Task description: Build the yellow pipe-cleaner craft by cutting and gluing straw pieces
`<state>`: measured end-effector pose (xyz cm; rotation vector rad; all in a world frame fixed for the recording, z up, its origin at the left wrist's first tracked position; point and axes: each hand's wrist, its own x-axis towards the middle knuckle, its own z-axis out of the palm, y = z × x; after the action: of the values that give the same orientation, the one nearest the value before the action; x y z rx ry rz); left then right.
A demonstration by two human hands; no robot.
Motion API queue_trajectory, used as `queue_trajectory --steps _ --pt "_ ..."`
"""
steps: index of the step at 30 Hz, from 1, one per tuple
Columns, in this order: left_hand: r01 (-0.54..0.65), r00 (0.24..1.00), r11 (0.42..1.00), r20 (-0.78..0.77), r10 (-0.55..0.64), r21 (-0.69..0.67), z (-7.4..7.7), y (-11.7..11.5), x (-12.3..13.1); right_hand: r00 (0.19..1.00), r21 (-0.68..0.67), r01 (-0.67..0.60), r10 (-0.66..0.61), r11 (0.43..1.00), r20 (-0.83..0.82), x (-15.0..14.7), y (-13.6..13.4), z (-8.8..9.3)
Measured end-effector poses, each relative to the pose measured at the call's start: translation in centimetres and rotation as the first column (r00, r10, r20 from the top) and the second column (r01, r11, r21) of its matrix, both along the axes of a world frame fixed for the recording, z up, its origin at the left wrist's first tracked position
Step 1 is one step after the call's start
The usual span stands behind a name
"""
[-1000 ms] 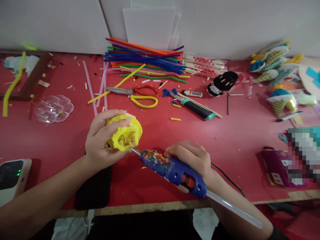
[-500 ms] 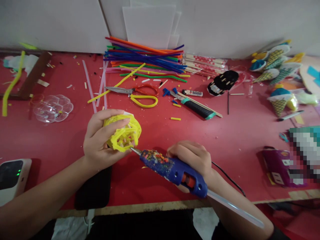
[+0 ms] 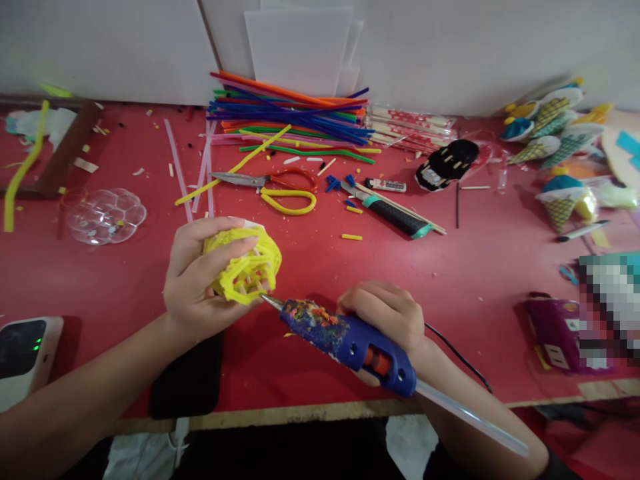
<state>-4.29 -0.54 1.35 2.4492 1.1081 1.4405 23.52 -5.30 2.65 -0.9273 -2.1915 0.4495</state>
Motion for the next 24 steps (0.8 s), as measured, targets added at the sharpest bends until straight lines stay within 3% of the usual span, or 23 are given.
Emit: queue_trajectory --steps 13,24 --pt "-0.023 1.0 0.987 0.021 0.02 0.157 0.08 0.21 0.17 0.999 -0.002 0.029 -0.029 1.0 0.016 0.19 -0.4 0.02" --pt "-0.088 0.996 0.986 -0.018 0.091 0.145 0.36 -0.08 0.26 1.0 0.052 0.004 -0.005 0.999 0.015 0.09 -0.2 0.41"
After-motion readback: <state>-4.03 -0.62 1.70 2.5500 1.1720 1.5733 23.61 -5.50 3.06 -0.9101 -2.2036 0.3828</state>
